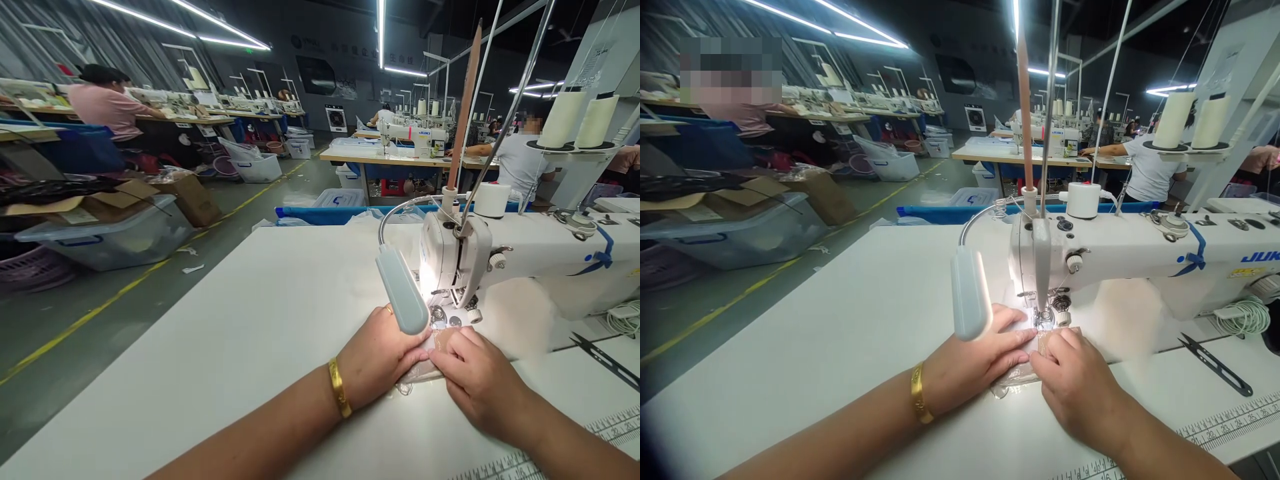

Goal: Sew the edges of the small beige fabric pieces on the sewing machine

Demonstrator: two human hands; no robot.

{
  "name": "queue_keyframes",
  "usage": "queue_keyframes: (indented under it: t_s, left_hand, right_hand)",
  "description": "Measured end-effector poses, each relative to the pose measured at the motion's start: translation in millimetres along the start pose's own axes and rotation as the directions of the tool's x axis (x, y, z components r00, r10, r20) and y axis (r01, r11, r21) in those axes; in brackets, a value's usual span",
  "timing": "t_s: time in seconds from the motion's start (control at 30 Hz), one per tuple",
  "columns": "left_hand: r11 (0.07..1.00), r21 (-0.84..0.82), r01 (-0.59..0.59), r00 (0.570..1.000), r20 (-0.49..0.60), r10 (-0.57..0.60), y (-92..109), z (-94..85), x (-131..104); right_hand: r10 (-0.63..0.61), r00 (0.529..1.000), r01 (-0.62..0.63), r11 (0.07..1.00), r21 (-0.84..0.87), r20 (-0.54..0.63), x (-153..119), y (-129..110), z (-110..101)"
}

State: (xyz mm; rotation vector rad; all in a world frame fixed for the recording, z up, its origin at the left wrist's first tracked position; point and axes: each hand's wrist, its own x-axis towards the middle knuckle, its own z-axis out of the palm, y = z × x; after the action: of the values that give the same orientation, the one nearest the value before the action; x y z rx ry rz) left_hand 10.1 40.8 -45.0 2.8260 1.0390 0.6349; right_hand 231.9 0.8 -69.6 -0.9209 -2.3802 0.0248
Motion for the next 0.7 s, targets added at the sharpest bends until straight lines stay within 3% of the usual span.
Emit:
queue_keyframes:
  t_s: [0.33,0.7]
  left_hand:
    - [0.998,-0.018,0.068,0.996,0.059,-0.067,1.6,-3.1,0.9]
    - [0.992,-0.094,0.086,0.996,0.033,-0.083,-7.6,2.0,0.9]
  right_hand:
    - [0.108,0.991,-0.112,0.992,0.053,0.082,2.6,1.8,-0.6]
    - [0.115,0.992,-0.116,0.993,0.013,0.042,2.2,1.2,1.6]
